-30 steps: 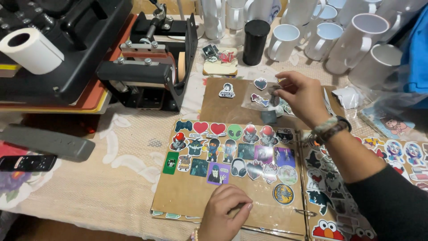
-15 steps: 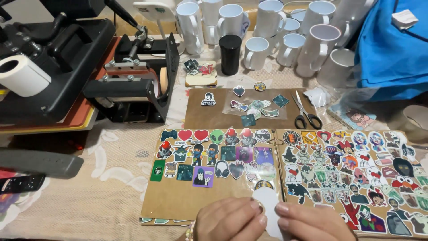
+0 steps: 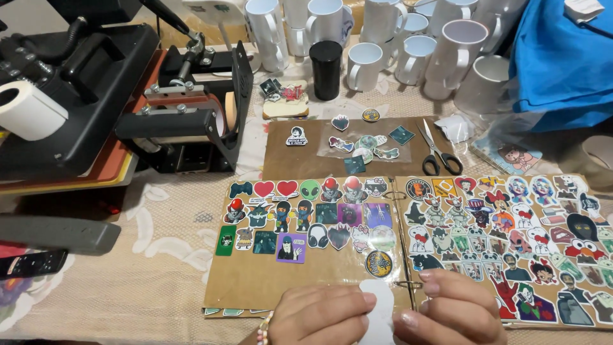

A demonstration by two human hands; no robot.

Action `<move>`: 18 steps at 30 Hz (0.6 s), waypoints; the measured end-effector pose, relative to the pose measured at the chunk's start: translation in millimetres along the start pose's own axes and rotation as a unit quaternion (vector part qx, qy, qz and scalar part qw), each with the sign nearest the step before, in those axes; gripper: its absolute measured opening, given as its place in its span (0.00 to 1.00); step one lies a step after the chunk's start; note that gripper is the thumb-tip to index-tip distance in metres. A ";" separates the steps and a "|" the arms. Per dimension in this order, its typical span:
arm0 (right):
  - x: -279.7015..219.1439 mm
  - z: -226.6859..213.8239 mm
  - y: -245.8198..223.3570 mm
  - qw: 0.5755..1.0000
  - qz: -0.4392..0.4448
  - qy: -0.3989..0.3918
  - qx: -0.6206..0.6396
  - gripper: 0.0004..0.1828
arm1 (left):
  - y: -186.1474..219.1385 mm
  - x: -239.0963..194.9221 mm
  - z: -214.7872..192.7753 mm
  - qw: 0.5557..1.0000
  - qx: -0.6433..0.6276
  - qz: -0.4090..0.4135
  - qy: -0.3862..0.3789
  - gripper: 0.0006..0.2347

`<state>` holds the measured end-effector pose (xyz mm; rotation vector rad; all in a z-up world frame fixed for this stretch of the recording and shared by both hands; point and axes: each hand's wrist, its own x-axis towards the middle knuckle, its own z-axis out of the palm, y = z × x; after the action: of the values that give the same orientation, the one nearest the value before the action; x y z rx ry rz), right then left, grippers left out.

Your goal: Organizing stickers by peeling their backings and placing them into a binder

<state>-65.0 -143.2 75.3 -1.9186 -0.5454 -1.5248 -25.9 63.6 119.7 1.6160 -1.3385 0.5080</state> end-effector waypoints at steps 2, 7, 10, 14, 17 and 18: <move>-2.1 1.5 0.3 1.000 0.003 0.006 -0.028 0.08 | 0.4 -0.3 1.9 1.000 0.005 -0.008 -0.004 0.06; -9.5 -1.3 13.1 0.998 -0.045 -0.023 -0.034 0.09 | -1.7 -0.2 8.5 0.998 0.048 -0.020 0.039 0.04; -28.4 -5.8 16.3 0.996 -0.051 -0.022 -0.072 0.13 | 5.6 7.9 18.8 0.987 0.082 -0.096 0.095 0.07; -76.2 -34.9 26.8 0.974 -0.023 -0.172 -0.143 0.11 | 4.8 -4.3 36.2 0.966 0.194 -0.111 0.131 0.07; -88.7 -10.3 9.4 0.978 0.105 -0.014 -0.179 0.15 | -0.3 -10.9 44.5 0.952 0.271 -0.072 0.123 0.08; -85.2 -1.8 7.4 0.977 0.078 0.027 -0.194 0.13 | -1.7 -9.9 46.5 0.944 0.295 -0.058 0.139 0.07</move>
<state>-82.5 -144.7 -8.4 -2.1400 -0.0675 -1.6653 -38.8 29.3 89.4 1.9911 -0.9147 1.0970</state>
